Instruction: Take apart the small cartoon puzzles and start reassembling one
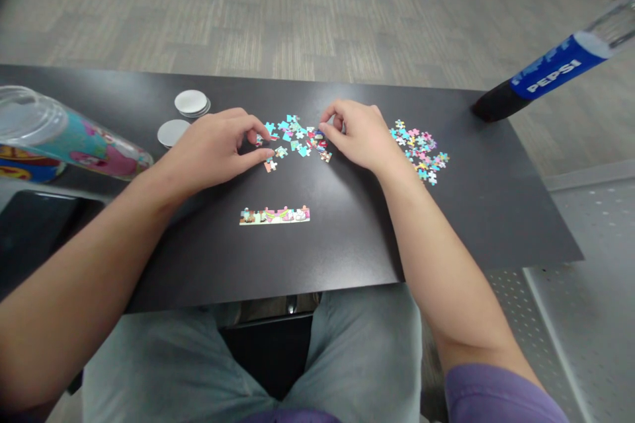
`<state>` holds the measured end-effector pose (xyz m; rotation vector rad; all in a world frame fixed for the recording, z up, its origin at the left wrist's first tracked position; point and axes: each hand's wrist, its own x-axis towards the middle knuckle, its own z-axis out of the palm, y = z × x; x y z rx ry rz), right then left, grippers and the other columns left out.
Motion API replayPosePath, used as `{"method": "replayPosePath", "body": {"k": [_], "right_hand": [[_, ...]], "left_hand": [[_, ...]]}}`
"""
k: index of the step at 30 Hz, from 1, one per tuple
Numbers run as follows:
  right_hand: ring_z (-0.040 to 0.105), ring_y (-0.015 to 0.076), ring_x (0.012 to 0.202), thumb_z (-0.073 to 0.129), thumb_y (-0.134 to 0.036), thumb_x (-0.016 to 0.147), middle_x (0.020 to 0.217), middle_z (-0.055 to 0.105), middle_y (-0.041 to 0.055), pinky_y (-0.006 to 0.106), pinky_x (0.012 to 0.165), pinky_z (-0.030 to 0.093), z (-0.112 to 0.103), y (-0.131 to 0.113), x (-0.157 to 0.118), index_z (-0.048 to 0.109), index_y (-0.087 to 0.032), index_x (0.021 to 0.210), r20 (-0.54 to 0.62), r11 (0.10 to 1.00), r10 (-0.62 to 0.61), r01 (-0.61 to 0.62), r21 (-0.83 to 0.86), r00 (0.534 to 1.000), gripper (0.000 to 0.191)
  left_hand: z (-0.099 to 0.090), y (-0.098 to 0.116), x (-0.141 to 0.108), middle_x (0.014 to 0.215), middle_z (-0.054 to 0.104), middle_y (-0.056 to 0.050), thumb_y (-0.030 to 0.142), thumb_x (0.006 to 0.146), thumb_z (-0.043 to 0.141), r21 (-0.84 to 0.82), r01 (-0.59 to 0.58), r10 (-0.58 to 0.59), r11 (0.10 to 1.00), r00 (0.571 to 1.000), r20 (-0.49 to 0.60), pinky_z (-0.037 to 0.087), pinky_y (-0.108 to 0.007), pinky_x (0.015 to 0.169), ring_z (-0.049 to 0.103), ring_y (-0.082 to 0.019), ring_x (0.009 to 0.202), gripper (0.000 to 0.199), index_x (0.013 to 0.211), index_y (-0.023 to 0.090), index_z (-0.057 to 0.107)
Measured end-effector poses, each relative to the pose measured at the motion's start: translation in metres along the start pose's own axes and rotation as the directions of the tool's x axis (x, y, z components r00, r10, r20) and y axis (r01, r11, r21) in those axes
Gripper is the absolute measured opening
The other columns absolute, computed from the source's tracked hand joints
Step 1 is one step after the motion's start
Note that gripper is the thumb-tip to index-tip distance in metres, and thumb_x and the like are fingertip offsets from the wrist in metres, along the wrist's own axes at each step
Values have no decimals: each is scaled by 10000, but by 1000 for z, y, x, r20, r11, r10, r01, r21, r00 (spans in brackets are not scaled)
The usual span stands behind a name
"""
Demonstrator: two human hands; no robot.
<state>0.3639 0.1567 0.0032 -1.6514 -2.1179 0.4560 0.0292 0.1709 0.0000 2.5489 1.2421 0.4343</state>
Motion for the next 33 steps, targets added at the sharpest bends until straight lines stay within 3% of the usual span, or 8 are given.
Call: {"method": "replayPosePath", "body": {"k": [9, 15, 19, 22, 27, 33], "right_hand": [[698, 309, 876, 873, -333, 1071, 895, 728, 35, 474, 899, 532, 2, 3, 1, 811, -324, 1109, 40, 1000, -8, 7, 27, 999, 73], [715, 332, 915, 893, -356, 1070, 910, 739, 47, 488, 892, 543, 0, 10, 3, 829, -327, 1104, 7, 1000, -6, 6, 3, 1000, 78], [685, 292, 924, 882, -306, 1058, 940, 757, 45, 475, 892, 509, -4, 10, 2, 847, -296, 1107, 10, 999, -32, 32, 16, 999, 61], [654, 261, 907, 851, -261, 1058, 966, 768, 42, 470, 890, 483, -6, 9, 1, 849, -275, 1096, 3, 998, -48, 48, 31, 999, 41], [693, 290, 911, 837, -249, 1063, 937, 763, 45, 471, 878, 492, -4, 7, 1, 844, -285, 1069, 7, 999, -31, 30, 21, 1000, 37], [723, 312, 899, 862, -275, 1053, 917, 776, 43, 477, 873, 516, -3, 8, 2, 849, -309, 1049, 23, 1000, -11, 11, 14, 1000, 37]], "left_hand": [[-3, -5, 0, 1256, 893, -108, 458, 1170, 790, 39, 81, -79, 996, 996, -48, 599, -544, 1069, 841, -387, 1192, 196, 1258, 324, 903], [-3, -14, 2, 1517, 883, -133, 438, 1231, 670, 21, 27, -26, 999, 999, -46, 613, -599, 1213, 782, -428, 1399, 347, 1463, 368, 917], [-3, -17, 2, 1609, 871, -131, 393, 1234, 631, 35, 20, -20, 999, 1000, -4, 609, -628, 1238, 786, -448, 1440, 434, 1552, 382, 926], [-3, -17, 1, 1608, 881, -119, 383, 1227, 639, 44, 53, -53, 998, 999, -4, 605, -643, 1255, 792, -457, 1459, 432, 1528, 401, 948], [-4, -20, 0, 1486, 905, -128, 392, 1240, 567, 68, 94, -89, 993, 993, -77, 597, -659, 1266, 790, -455, 1408, 441, 1395, 394, 980], [-5, -25, 0, 1401, 921, -112, 450, 1181, 733, 60, 74, -70, 995, 995, -70, 617, -610, 1239, 784, -423, 1320, 287, 1333, 387, 968]]}}
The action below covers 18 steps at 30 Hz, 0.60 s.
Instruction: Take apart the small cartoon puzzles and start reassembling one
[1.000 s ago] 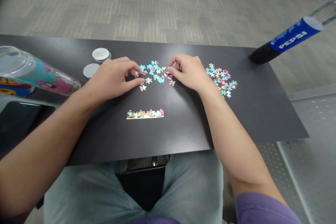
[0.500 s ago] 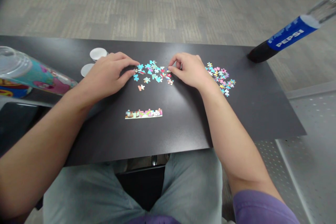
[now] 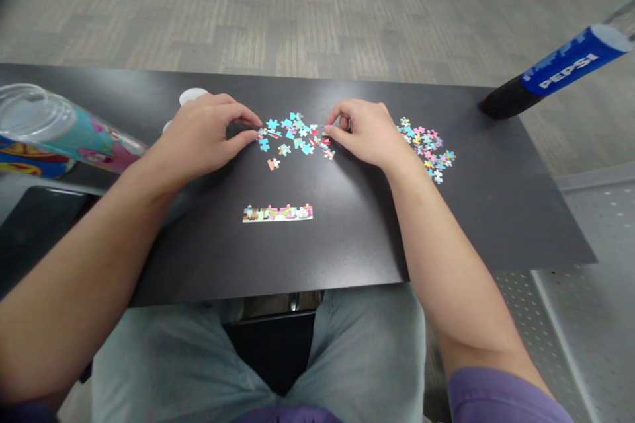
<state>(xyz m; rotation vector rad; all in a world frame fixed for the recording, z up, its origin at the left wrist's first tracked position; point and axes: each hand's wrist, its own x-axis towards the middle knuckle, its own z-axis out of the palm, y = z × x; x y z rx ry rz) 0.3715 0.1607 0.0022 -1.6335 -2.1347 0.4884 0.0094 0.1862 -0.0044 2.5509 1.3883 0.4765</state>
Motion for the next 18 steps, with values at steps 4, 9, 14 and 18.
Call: {"method": "replayPosePath", "body": {"k": [4, 9, 14, 18], "right_hand": [[705, 292, 859, 878, -308, 1064, 914, 767, 32, 475, 869, 507, 0, 0, 0, 841, -312, 1043, 10, 1000, 3, -3, -3, 1000, 42], [654, 292, 842, 889, -366, 1088, 901, 735, 49, 503, 865, 507, -1, -5, -1, 794, -316, 1046, 26, 999, 11, -12, 33, 1000, 115], [684, 336, 917, 913, -539, 1112, 930, 753, 72, 559, 911, 528, -4, -9, -2, 755, -357, 1032, 51, 998, 30, -32, 50, 998, 255], [696, 355, 945, 905, -527, 1082, 919, 734, 92, 579, 890, 526, -5, -11, -3, 703, -353, 969, 13, 998, 28, -29, 56, 1000, 289]], "left_hand": [[-1, 3, 0, 1455, 908, -123, 433, 1202, 725, 5, 9, -9, 1000, 999, 38, 615, -589, 1265, 790, -410, 1343, 317, 1365, 356, 985], [-5, 5, 1, 1463, 890, -114, 351, 1215, 679, 30, 19, -21, 999, 996, 83, 612, -564, 1312, 793, -391, 1387, 394, 1440, 350, 1002], [-5, 7, 4, 1464, 892, -98, 234, 1176, 634, 16, 24, -25, 1000, 994, 102, 617, -602, 1337, 809, -404, 1402, 471, 1418, 363, 1018], [-5, 8, 5, 1355, 913, -131, 230, 1171, 590, 34, 13, -15, 999, 998, 59, 660, -591, 1252, 843, -402, 1323, 468, 1362, 306, 1011]]}}
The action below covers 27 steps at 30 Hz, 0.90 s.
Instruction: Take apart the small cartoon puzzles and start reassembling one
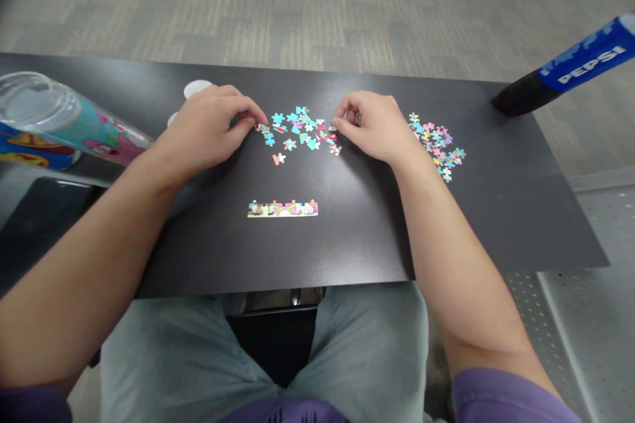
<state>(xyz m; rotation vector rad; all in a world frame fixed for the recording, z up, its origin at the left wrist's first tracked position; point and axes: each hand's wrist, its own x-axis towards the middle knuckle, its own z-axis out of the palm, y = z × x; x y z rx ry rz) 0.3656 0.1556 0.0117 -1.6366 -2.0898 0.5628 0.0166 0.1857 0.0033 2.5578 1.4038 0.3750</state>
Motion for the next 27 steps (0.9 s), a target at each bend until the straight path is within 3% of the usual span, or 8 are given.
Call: {"method": "replayPosePath", "body": {"k": [6, 11, 20, 27], "right_hand": [[666, 353, 923, 932, -568, 1041, 893, 728, 93, 598, 885, 545, -1, 1, 1, 588, -355, 899, -57, 999, -43, 42, -22, 997, 429], [651, 348, 899, 919, -587, 1049, 857, 706, 85, 593, 889, 555, 1, 9, 4, 579, -360, 872, -77, 995, -94, 91, -33, 993, 445], [778, 338, 911, 874, -393, 1006, 889, 777, 38, 529, 888, 620, 5, 9, 3, 669, -359, 1017, -111, 998, -56, 60, 29, 992, 208], [702, 294, 821, 863, -244, 919, 908, 810, 33, 508, 930, 591, 5, 6, 4, 712, -351, 998, -125, 999, -41, 44, 26, 991, 202]], "left_hand": [[1, -2, -3, 1310, 936, -101, 346, 1132, 746, -48, 30, -32, 998, 999, -31, 678, -534, 1186, 862, -364, 1231, 258, 1255, 316, 971], [2, 0, -3, 1336, 932, -96, 315, 1150, 728, -63, -9, 9, 998, 1000, -7, 662, -503, 1176, 861, -342, 1244, 265, 1277, 295, 959], [6, 1, -1, 1361, 923, -96, 244, 1152, 679, -76, -62, 63, 995, 998, 17, 664, -512, 1197, 874, -346, 1287, 327, 1321, 294, 954], [1, 5, -3, 1420, 889, -102, 257, 1172, 647, -111, -22, 26, 994, 999, 35, 652, -567, 1313, 851, -378, 1372, 386, 1374, 361, 959]]}}
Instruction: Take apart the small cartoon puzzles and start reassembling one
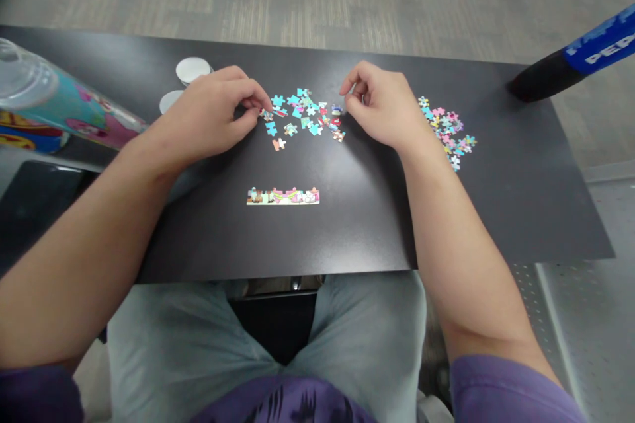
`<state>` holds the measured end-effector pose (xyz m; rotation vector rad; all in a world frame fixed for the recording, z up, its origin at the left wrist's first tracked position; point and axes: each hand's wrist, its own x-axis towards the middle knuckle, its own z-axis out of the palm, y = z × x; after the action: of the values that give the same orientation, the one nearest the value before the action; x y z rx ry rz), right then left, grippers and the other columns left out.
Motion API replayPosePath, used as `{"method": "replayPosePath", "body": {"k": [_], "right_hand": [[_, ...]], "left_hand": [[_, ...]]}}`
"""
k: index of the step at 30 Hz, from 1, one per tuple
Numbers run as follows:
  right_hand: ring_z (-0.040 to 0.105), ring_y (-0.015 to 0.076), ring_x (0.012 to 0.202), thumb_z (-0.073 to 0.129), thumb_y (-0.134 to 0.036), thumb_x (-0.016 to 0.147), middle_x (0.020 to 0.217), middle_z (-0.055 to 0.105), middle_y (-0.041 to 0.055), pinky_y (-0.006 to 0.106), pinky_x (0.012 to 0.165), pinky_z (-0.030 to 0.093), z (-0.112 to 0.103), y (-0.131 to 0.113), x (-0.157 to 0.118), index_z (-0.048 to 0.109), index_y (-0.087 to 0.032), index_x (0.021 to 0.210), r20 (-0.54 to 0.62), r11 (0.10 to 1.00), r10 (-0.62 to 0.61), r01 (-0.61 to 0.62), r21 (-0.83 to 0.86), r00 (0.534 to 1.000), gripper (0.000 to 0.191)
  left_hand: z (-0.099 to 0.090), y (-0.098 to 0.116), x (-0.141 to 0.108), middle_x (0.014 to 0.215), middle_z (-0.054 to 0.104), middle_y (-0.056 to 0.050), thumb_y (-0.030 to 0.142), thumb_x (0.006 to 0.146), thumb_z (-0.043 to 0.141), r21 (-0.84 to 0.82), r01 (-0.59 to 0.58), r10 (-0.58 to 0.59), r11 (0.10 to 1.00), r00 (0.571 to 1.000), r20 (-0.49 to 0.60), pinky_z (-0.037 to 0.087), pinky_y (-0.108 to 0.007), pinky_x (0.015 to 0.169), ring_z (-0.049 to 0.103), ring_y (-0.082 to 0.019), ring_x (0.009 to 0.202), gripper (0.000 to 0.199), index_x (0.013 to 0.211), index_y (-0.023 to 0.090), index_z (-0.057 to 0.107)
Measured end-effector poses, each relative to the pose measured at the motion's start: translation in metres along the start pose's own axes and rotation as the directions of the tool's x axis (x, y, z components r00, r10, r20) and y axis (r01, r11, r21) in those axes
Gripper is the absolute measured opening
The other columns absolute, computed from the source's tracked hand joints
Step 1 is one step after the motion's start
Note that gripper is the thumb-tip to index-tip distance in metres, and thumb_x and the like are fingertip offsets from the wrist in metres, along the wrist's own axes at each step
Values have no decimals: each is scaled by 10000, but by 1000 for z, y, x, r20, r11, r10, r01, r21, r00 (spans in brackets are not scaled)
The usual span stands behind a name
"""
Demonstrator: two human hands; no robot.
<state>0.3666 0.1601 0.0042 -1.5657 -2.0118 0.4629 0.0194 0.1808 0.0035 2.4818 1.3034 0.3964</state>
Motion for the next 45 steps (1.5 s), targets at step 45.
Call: {"method": "replayPosePath", "body": {"k": [45], "right_hand": [[763, 338, 878, 827, -399, 1108, 1100, 856, 69, 506, 936, 601, 0, 4, 1, 824, -360, 1391, 43, 995, 41, -37, -97, 998, 286]], "left_hand": [[-1, 3, -5, 1375, 896, -91, 432, 1123, 850, -25, 3, -4, 1000, 999, -49, 681, -588, 1255, 846, -398, 1364, 269, 1364, 391, 962]]}}
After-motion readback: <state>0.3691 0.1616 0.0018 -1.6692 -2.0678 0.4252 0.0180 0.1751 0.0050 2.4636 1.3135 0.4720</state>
